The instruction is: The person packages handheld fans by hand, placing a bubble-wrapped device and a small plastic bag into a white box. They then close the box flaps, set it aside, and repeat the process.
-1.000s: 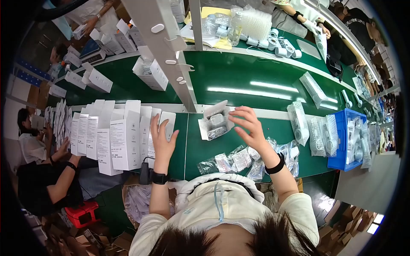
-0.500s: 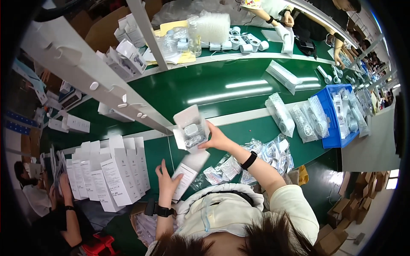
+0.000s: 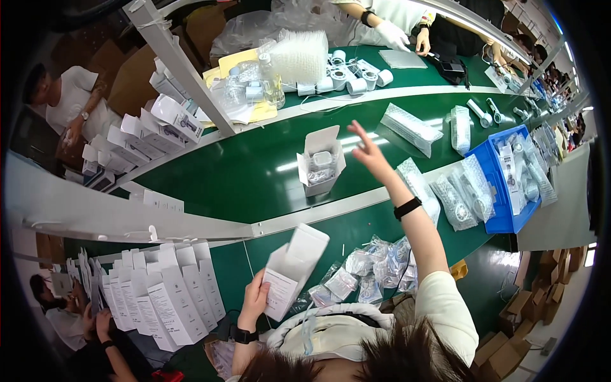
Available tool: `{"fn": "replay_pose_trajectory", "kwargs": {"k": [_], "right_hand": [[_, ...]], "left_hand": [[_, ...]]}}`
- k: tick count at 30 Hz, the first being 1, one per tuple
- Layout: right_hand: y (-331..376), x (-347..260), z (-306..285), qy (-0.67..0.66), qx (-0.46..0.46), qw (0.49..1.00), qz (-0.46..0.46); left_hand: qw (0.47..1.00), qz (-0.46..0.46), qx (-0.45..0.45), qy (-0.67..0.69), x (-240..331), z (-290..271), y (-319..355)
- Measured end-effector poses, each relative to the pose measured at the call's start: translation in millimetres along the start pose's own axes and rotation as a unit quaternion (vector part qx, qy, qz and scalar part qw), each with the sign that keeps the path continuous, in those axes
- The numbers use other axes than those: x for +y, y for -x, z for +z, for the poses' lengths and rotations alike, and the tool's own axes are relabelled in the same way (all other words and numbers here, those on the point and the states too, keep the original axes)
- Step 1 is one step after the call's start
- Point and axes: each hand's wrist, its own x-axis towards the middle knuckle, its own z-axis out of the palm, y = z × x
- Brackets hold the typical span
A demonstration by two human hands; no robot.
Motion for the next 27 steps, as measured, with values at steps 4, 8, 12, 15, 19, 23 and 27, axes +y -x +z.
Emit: {"fn": "replay_pose_trajectory", "kwargs": {"k": [4,8,12,15,19,23,27], "right_hand": [[-38.1,58.1,-133.0,0.484,0.262,0.831,-0.088],[-51.5,57.2,-139.2,0.656,0.18,0.707,0.192],[-60.0,45.7,-124.9,0.669,0.015,0.701,0.249],[-48.7,36.2,-119.3,0.607,-0.026,0.765,0.214],[-31.6,-3.1,-84.5,0.211,0.028,0.971,0.109],[28.9,-75.4,-23.8,-0.301,0.049,0.945,0.121],[76.5,-111.8,20.5,-0.406,0.03,0.909,0.087]], "left_hand": [[0.954,0.123,0.265,0.07,-17.9,48.8,-14.0],[0.958,0.105,0.258,-0.067,-66.9,60.7,-4.3],[0.951,0.131,0.227,-0.165,-44.1,50.9,18.2],[0.938,0.199,0.26,-0.116,-29.5,42.8,22.6],[0.93,0.255,0.245,-0.095,-9.8,34.7,7.0],[0.944,0.233,0.198,-0.125,20.2,31.2,-2.4],[0.951,0.216,0.174,-0.136,43.4,36.1,-18.3]]}}
